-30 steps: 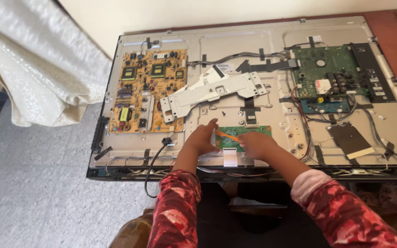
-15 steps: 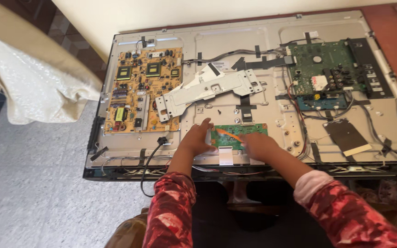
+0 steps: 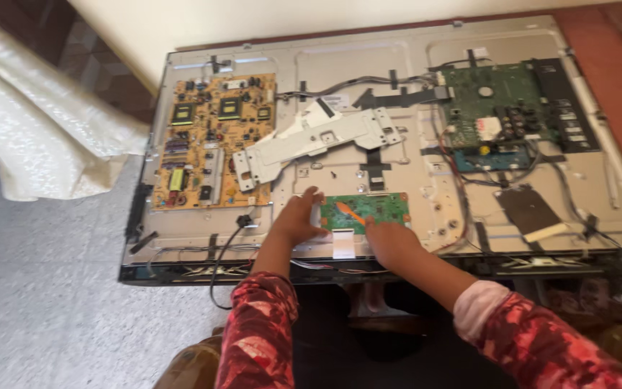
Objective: The person works on the back of a disassembled flat-screen TV, using a plastic pry tool to adjust a ribbon cable on a small green circuit board and then using a screwdriver to tighten screws on the chassis.
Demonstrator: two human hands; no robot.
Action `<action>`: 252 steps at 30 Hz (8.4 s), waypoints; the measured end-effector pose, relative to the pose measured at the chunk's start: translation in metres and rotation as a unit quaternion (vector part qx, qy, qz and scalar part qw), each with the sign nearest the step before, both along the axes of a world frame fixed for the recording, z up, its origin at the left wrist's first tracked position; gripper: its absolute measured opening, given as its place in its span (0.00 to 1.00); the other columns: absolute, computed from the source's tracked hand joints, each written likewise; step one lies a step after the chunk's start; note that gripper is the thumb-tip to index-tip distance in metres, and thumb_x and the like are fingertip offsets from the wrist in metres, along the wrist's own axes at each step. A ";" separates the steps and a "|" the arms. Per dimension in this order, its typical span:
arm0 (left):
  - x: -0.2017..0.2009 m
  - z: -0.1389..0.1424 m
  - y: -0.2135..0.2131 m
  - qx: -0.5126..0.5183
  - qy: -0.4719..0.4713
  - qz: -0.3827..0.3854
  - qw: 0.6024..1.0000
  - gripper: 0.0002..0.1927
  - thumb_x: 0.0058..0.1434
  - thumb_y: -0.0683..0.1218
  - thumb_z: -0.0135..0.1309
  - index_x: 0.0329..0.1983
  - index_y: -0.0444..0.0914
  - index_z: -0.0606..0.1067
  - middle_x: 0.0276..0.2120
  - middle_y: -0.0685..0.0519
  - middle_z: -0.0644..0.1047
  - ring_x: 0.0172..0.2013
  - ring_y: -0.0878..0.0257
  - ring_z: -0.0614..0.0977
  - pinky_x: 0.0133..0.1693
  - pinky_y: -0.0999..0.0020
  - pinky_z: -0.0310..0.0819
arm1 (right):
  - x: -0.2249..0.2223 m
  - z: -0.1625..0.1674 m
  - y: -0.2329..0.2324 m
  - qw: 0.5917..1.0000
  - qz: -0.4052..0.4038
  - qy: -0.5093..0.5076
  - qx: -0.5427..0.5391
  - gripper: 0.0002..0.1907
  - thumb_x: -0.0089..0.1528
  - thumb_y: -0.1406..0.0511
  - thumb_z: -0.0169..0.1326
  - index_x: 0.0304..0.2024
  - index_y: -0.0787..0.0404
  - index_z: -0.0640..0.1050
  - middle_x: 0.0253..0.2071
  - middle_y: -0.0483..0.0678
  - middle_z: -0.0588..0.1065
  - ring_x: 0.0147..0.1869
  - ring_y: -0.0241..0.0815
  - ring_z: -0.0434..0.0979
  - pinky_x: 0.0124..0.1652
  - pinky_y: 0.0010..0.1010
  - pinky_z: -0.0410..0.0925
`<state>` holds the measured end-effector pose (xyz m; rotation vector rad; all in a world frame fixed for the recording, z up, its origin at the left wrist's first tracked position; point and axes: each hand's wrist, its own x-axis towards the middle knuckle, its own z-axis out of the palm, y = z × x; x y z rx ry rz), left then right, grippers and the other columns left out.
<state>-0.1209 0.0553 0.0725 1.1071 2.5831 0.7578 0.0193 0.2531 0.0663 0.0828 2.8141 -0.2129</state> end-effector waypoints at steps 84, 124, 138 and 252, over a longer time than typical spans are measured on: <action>0.012 0.021 0.016 -0.115 0.012 0.014 0.993 0.44 0.41 0.51 0.74 0.63 0.44 0.70 0.64 0.54 0.68 0.61 0.52 0.74 0.56 0.57 0.73 | -0.021 0.029 0.014 0.994 0.038 0.045 -0.090 0.13 0.64 0.58 0.49 0.46 0.57 0.76 0.37 0.55 0.80 0.43 0.58 0.81 0.43 0.52 0.72; 0.006 0.004 0.005 -0.065 -0.037 0.040 0.996 0.47 0.40 0.49 0.74 0.66 0.44 0.69 0.65 0.58 0.68 0.61 0.55 0.74 0.59 0.61 0.70 | -0.040 0.030 0.059 0.992 0.119 -0.002 0.029 0.24 0.68 0.60 0.43 0.67 0.46 0.68 0.42 0.50 0.80 0.45 0.53 0.82 0.42 0.43 0.74; 0.002 0.004 0.005 -0.053 -0.047 0.025 0.997 0.45 0.39 0.48 0.75 0.63 0.44 0.71 0.65 0.57 0.68 0.61 0.53 0.74 0.59 0.60 0.70 | 0.028 0.028 0.160 0.988 0.108 0.009 0.113 0.29 0.61 0.64 0.50 0.66 0.40 0.68 0.41 0.44 0.79 0.46 0.47 0.82 0.41 0.40 0.74; 0.014 -0.001 0.020 -0.153 -0.027 0.130 0.979 0.48 0.38 0.51 0.77 0.66 0.53 0.70 0.65 0.59 0.66 0.64 0.56 0.67 0.61 0.57 0.68 | 0.032 -0.001 -0.013 0.793 -0.410 -0.113 -0.437 0.18 0.68 0.57 0.50 0.39 0.67 0.77 0.22 0.52 0.77 0.20 0.42 0.76 0.21 0.36 0.68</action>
